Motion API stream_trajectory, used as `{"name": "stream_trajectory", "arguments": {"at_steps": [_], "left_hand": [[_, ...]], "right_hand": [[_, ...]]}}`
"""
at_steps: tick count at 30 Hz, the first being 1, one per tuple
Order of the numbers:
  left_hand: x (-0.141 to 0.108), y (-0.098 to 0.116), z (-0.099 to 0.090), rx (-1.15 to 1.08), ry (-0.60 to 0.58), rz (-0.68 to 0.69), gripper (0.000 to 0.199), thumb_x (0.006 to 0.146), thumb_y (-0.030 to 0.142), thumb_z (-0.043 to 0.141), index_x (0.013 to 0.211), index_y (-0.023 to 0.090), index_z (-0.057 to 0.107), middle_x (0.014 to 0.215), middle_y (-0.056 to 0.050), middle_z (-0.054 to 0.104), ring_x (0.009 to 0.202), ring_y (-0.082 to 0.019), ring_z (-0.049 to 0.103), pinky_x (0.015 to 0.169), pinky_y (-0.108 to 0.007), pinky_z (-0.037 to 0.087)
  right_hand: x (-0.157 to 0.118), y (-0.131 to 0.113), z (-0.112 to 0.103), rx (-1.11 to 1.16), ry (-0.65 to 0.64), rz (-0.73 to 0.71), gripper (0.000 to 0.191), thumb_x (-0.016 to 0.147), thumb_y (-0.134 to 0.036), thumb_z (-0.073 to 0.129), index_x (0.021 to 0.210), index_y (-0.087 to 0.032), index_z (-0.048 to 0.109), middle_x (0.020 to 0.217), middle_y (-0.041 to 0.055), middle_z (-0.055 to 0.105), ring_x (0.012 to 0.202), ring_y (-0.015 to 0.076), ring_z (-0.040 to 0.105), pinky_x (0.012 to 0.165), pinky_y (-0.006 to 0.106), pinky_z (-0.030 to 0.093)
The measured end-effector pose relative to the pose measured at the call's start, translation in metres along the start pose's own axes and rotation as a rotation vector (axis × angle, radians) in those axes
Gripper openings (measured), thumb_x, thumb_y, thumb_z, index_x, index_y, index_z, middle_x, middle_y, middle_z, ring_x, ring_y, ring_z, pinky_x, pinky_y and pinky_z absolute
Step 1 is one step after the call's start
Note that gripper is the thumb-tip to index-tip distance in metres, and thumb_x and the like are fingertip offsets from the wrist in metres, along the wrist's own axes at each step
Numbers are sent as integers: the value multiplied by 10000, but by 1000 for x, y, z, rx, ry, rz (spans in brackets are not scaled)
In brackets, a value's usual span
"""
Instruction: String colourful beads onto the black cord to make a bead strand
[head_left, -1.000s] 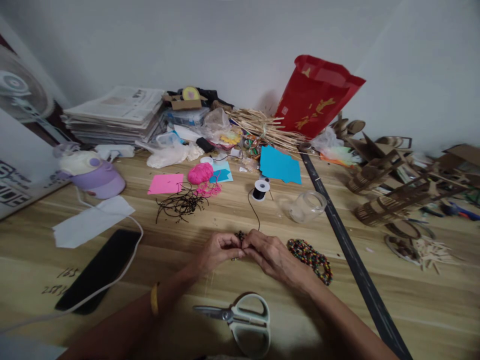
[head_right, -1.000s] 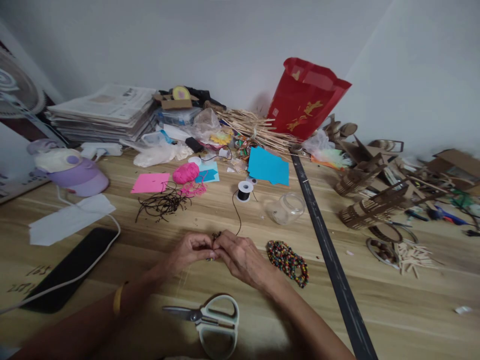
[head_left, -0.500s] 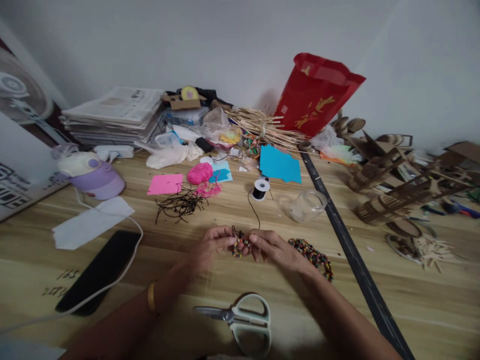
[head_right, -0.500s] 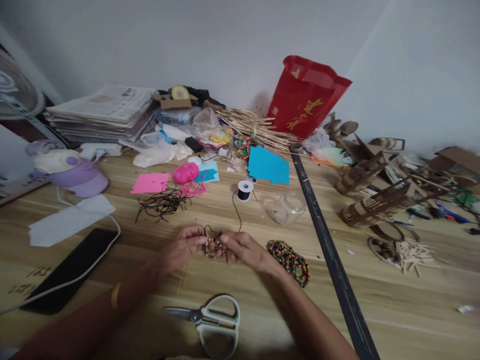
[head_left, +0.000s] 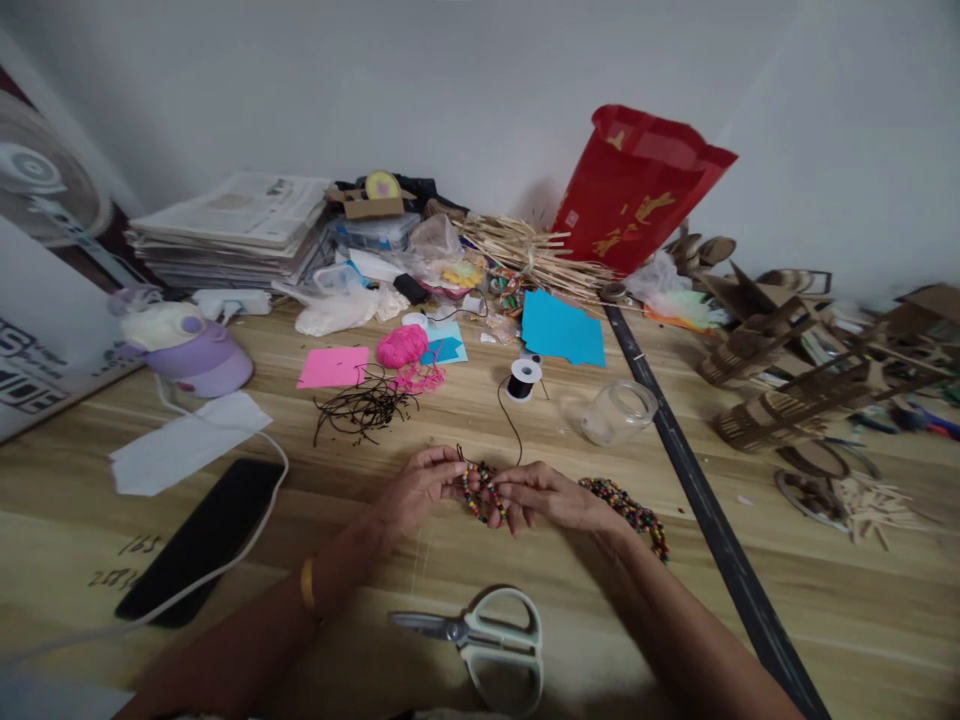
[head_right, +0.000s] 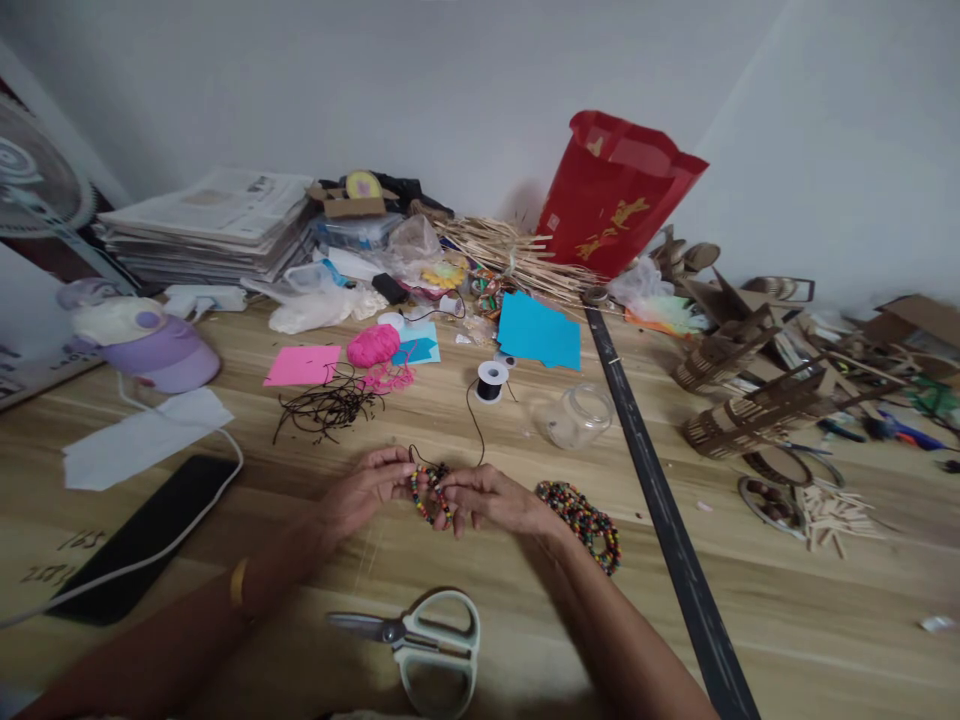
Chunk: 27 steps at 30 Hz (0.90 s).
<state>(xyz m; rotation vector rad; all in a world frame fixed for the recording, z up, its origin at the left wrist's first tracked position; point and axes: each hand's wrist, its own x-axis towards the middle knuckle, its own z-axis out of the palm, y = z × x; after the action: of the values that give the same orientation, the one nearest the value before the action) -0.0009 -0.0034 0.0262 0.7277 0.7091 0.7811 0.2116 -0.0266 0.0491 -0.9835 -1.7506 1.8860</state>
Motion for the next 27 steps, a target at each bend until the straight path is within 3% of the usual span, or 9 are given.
{"name": "stream_trajectory", "arguments": {"at_steps": [3, 8, 14, 20, 24, 27], "left_hand": [[1, -1, 0, 57, 23, 9, 238, 610, 242, 767, 685, 121, 575, 652, -34, 667, 614, -154, 634, 598, -266, 529], [3, -3, -1, 188, 108, 15, 250, 599, 251, 771, 678, 120, 574, 641, -22, 652, 608, -153, 634, 599, -270, 528], [4, -5, -3, 252, 91, 14, 280, 596, 283, 765, 682, 116, 557, 677, -42, 668, 608, -158, 640, 581, -272, 520], [4, -6, -5, 289, 56, 7, 271, 621, 292, 742, 690, 113, 551, 678, -46, 670, 601, -150, 642, 556, -250, 515], [2, -8, -6, 339, 17, -7, 253, 648, 281, 730, 698, 118, 542, 689, -49, 684, 617, -154, 657, 544, -231, 508], [1, -11, -6, 392, -64, -44, 250, 660, 281, 732, 697, 118, 546, 680, -48, 688, 598, -147, 655, 523, -219, 503]], "right_hand": [[0, 0, 0, -3, -24, -15, 352, 863, -478, 550, 981, -156, 632, 833, 44, 685, 638, 90, 591, 527, 179, 395], [4, 4, 3, 78, -27, -26, 306, 741, -393, 715, 918, -154, 642, 787, 1, 634, 713, 106, 573, 680, 232, 432], [4, 5, 2, 39, -4, 51, 251, 771, -304, 653, 959, -139, 626, 788, 21, 633, 672, 110, 591, 530, 181, 403], [4, 7, 2, -45, -19, 85, 176, 767, -172, 578, 938, -139, 607, 764, 12, 644, 659, 111, 632, 512, 163, 430], [2, 13, 1, -74, -25, 125, 233, 797, -161, 553, 1029, -150, 537, 764, 16, 658, 634, 117, 651, 477, 153, 432], [-4, 12, 1, -150, -76, 164, 153, 868, -200, 488, 1011, -150, 511, 719, 10, 645, 540, 105, 635, 451, 158, 429]]}}
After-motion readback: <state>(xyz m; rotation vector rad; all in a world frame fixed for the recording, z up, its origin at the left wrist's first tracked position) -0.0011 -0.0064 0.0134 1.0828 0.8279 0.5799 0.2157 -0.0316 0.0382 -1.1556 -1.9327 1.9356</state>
